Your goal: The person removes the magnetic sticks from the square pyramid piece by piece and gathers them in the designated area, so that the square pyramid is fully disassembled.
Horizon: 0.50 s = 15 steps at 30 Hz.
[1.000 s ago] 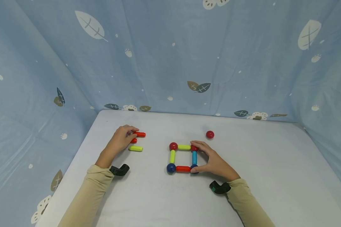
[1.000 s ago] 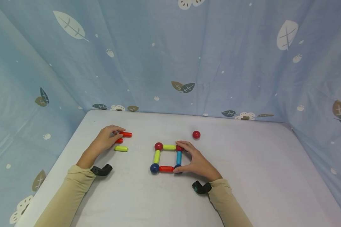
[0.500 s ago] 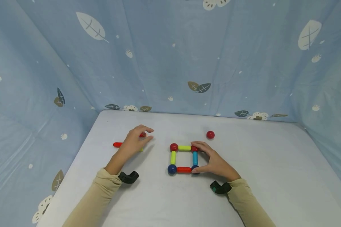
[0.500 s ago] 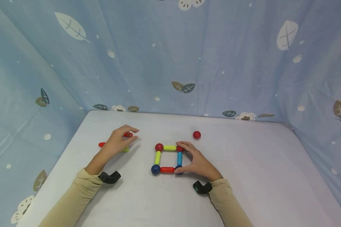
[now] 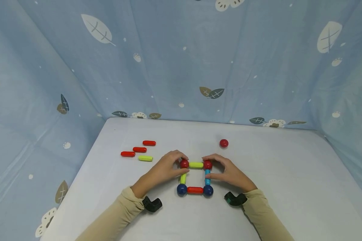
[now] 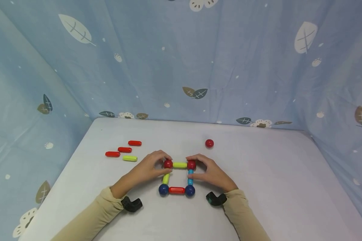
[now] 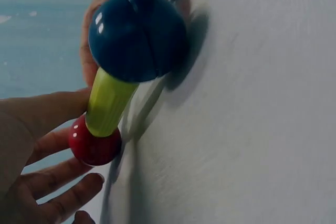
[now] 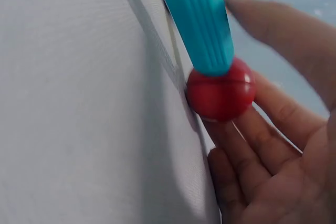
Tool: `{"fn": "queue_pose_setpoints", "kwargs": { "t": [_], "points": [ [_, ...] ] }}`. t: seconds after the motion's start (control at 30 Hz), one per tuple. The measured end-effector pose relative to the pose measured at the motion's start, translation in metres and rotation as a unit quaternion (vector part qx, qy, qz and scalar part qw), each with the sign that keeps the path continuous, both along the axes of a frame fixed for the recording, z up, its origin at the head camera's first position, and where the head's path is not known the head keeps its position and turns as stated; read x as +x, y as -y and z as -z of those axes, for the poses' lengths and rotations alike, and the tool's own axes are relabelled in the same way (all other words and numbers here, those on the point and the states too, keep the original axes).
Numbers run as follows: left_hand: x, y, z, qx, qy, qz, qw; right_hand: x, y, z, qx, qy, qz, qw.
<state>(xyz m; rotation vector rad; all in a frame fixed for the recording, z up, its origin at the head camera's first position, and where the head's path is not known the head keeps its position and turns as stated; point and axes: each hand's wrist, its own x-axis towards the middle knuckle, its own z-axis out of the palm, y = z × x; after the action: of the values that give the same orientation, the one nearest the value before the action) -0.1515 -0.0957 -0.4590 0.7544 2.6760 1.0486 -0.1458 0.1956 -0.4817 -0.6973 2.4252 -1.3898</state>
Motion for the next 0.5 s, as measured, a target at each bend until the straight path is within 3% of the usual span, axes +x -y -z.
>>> {"fn": "queue_pose_setpoints", "kwargs": {
  "t": [0.2, 0.37, 0.5],
  "points": [
    [0.006, -0.009, 0.002, -0.007, 0.016, 0.017, 0.9997, -0.001, 0.000, 0.000, -0.006, 0.019, -0.010, 0.9997],
    [0.010, -0.016, 0.006, -0.020, -0.006, 0.047, 0.9987, -0.002, 0.000, 0.003, -0.007, 0.019, -0.020, 0.9996],
    [0.011, -0.017, 0.008, -0.019, -0.013, 0.050, 0.9985, -0.002, 0.001, 0.004, -0.004, 0.017, -0.020, 0.9996]
  ]
}}
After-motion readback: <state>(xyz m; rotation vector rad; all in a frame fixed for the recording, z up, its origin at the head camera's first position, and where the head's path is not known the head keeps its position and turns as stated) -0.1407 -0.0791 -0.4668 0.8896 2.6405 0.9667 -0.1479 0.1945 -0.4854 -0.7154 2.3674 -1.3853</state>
